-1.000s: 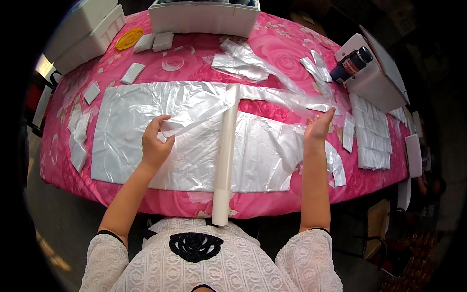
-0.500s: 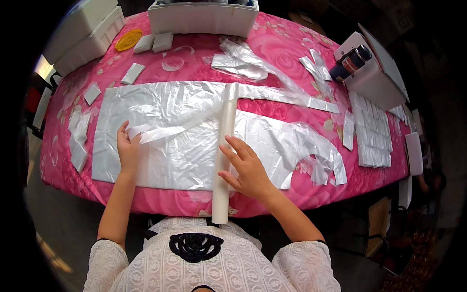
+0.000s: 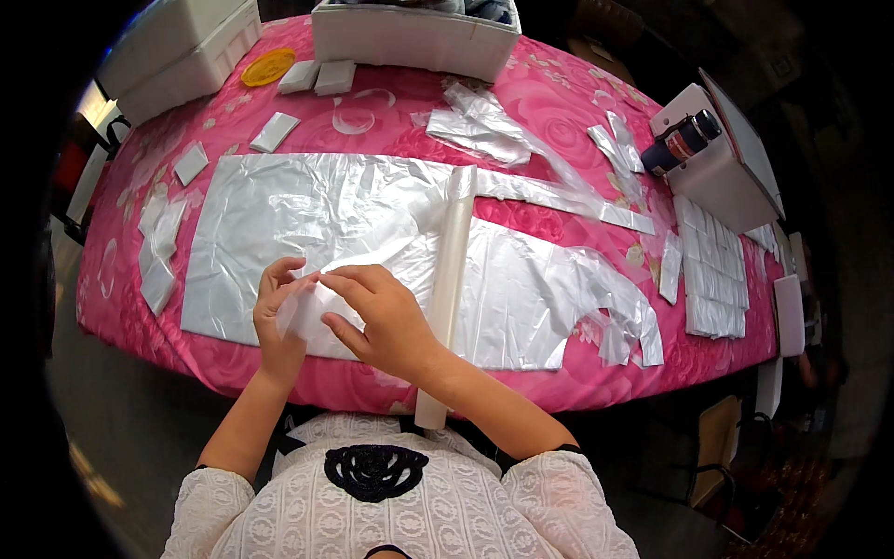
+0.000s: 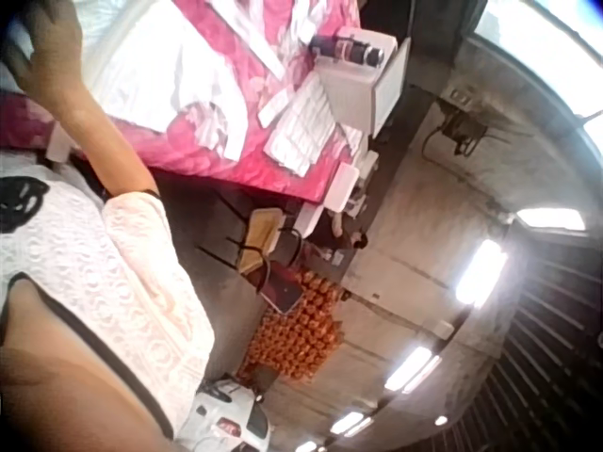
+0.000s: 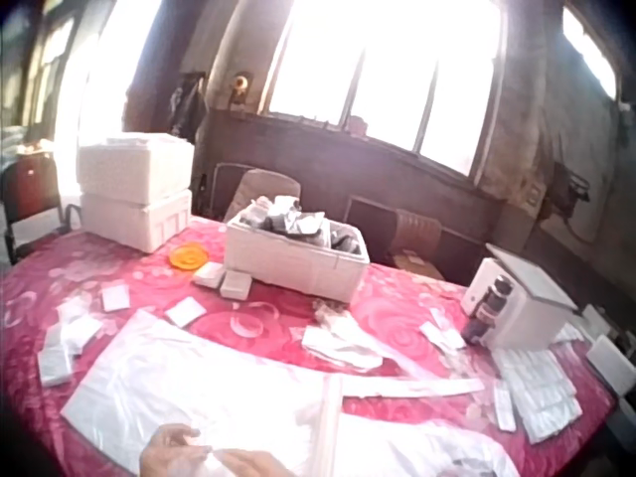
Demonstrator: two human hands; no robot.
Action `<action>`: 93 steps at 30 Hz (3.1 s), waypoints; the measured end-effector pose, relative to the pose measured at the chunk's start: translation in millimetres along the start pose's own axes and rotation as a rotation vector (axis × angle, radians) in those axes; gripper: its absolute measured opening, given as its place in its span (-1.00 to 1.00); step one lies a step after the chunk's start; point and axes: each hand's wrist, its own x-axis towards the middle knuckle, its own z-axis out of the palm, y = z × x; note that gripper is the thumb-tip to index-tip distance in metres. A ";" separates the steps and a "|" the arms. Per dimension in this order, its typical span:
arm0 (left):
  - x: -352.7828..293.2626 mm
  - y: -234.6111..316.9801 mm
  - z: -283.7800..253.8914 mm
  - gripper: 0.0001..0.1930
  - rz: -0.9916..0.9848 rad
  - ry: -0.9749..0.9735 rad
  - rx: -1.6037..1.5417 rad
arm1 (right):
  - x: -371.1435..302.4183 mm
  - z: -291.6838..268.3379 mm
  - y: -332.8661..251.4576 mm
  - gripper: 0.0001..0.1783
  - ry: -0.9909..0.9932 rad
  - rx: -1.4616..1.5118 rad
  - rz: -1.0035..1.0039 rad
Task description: The person wraps small white rectangular items in clear plastic film using a cylindrical rolling pin as a guide. They place an item on the film, roll it up tightly around the pin, and then slide the wrapped unit off. The process is repeated for multiple items on a pink tablecloth.
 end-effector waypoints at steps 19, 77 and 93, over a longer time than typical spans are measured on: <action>-9.3 -3.9 0.6 -0.85 -0.227 -0.096 -0.230 | -3.7 8.1 9.4 -0.60 0.012 0.136 0.176; 29.2 -26.7 -39.4 -0.66 0.165 -0.447 0.765 | -84.7 -69.2 61.5 -0.35 -0.284 -0.403 0.064; 28.8 22.9 -73.5 -0.69 0.105 -0.070 0.487 | 42.7 48.6 16.1 -0.69 -0.163 0.118 -0.258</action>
